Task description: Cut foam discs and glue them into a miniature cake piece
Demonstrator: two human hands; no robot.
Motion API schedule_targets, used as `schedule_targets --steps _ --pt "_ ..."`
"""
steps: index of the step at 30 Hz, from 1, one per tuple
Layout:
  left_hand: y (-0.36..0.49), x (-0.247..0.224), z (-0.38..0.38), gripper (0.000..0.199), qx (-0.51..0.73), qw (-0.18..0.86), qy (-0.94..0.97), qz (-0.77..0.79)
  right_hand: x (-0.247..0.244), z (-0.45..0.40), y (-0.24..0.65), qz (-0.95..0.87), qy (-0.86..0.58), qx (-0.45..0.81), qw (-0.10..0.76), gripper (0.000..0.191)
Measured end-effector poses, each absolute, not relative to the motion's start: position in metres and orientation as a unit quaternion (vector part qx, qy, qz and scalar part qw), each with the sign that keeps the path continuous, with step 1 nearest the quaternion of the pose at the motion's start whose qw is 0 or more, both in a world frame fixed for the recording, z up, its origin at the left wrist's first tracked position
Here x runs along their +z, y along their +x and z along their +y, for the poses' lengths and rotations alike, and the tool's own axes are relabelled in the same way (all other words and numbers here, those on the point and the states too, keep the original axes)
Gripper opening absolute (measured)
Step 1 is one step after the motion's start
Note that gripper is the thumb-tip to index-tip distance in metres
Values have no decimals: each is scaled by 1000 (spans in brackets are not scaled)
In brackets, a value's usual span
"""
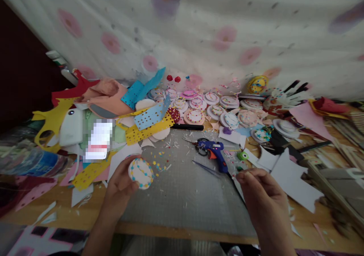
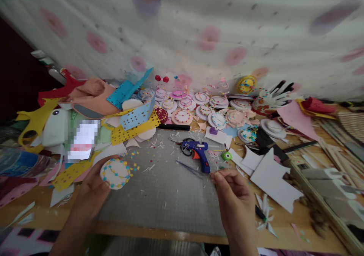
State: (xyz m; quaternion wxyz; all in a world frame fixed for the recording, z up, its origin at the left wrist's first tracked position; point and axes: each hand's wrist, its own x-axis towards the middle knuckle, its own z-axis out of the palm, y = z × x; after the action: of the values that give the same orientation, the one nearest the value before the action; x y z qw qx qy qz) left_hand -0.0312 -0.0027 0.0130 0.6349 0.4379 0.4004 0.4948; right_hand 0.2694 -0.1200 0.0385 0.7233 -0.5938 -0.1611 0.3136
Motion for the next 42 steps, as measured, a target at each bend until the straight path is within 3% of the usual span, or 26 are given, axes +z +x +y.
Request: schedule_targets --steps 4,9,15,21,25,29,33,35,38,42 --pt "-26 16 -3 58 490 648 452 369 37 -122 266 -206 -569 287 742 29" --pt "-15 21 -13 62 463 631 528 330 40 -124 249 -326 -542 307 711 50" --pt "4 36 -31 72 438 531 638 346 58 -124 221 -542 -566 225 579 9" --pt "20 39 -37 65 481 444 687 315 61 -122 191 -669 -542 126 493 39" --pt "29 40 -38 60 508 507 632 293 58 -119 185 -689 -535 117 475 45" --pt "34 30 -37 56 481 639 500 333 57 -125 192 -724 -514 101 450 53" --pt "34 12 -35 45 400 753 314 416 50 -133 203 -650 -529 125 531 43" --pt "34 5 -35 38 382 769 264 439 46 -134 209 -596 -552 129 568 29" --pt "35 0 -35 35 384 763 260 450 41 -133 219 -574 -600 109 546 13" --pt "36 -7 -30 43 376 726 341 465 35 -135 229 -571 -650 113 489 14"
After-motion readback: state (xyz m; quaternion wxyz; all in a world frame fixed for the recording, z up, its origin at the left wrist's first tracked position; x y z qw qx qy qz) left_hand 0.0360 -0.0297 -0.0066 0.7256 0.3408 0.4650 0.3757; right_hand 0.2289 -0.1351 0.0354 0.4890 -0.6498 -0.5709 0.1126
